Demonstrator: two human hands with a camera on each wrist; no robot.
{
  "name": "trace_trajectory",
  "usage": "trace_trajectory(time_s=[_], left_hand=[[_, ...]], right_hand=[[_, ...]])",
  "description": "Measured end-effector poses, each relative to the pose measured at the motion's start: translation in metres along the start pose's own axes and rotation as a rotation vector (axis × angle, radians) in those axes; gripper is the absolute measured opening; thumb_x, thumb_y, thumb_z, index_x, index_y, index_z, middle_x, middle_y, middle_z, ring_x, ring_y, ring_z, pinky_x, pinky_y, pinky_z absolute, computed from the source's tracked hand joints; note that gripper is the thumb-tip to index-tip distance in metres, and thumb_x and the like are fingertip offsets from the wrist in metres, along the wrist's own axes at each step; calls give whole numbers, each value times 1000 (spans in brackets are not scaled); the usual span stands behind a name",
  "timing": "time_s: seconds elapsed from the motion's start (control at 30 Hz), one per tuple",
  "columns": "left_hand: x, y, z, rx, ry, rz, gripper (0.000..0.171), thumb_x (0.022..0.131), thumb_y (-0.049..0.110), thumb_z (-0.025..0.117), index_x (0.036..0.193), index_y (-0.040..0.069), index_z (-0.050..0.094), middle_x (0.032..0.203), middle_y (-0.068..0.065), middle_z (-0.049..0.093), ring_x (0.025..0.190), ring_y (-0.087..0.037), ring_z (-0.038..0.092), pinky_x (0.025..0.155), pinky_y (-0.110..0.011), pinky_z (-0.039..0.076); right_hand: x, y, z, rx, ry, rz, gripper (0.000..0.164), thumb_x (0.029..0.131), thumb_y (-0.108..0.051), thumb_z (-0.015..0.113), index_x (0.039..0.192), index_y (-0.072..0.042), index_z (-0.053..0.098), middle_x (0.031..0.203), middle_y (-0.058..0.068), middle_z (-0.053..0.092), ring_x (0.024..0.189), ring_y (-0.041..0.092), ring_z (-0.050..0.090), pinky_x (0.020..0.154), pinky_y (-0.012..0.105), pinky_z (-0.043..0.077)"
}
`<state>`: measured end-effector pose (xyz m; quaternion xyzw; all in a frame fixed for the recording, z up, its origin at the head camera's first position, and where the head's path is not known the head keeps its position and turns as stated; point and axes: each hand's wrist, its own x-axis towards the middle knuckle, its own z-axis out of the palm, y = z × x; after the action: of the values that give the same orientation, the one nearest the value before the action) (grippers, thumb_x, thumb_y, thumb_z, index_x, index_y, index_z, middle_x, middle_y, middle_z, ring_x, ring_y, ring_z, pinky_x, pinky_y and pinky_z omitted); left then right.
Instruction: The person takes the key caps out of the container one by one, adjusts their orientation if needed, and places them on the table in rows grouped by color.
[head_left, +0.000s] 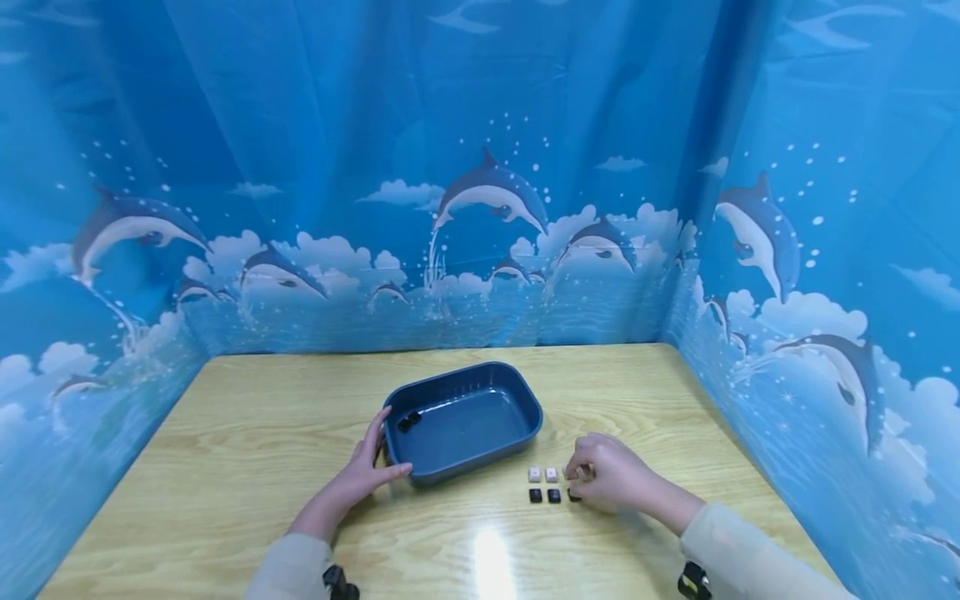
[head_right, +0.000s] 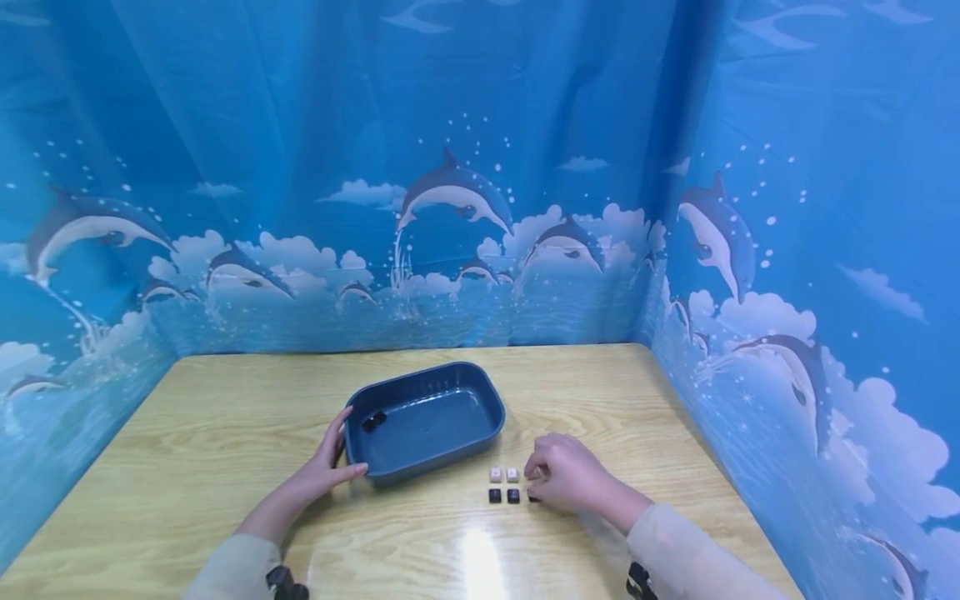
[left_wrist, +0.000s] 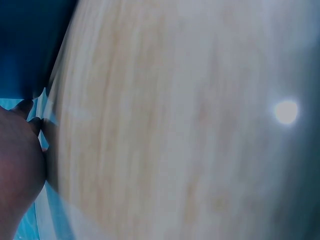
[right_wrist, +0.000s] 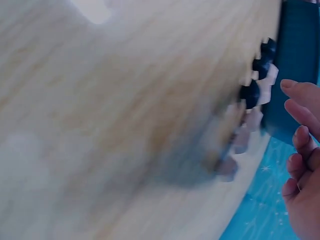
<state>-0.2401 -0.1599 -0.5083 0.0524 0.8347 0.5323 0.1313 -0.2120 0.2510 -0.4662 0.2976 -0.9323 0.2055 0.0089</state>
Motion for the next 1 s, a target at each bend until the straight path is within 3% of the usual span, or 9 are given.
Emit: trace_trajectory(time_s=[0.17, 0.43, 0.63, 1.0], left_hand=[[0, 0, -1, 2, 1, 2, 105, 84, 33, 77, 157, 33, 1, 159, -25, 7, 144, -43, 9, 112, -63, 6], [-1, 2, 0, 13, 11, 3, 105, 84, 34, 78, 157, 31, 2, 158, -26, 9, 143, -45, 12, 111, -63, 8], [-1, 0, 1, 16, 12, 7, 105, 83, 35, 78, 157, 31, 2, 159, -26, 9, 143, -45, 11, 112, -63, 9], [-1, 0, 1, 9, 21, 12, 105, 83, 34, 78, 157, 32, 3, 159, -25, 10, 144, -44, 12, 111, -66, 5]], right_hand=[[15, -8, -9, 29, 13, -49, 13, 73, -13, 82, 85, -14, 76, 70, -12, 52, 67, 4, 46, 62, 25, 43], [46, -29, -21, 35, -45, -24, 15, 78, -18, 81, 91, -15, 76, 74, -9, 55, 70, 14, 51, 63, 28, 42], [71, -43, -24, 69, -86, -57, 16, 80, -19, 80, 95, -14, 76, 82, -10, 60, 77, 13, 58, 66, 27, 49], [115, -64, -25, 78, -158, -120, 14, 83, -21, 79, 95, -19, 75, 87, -8, 63, 82, 18, 61, 67, 26, 50]])
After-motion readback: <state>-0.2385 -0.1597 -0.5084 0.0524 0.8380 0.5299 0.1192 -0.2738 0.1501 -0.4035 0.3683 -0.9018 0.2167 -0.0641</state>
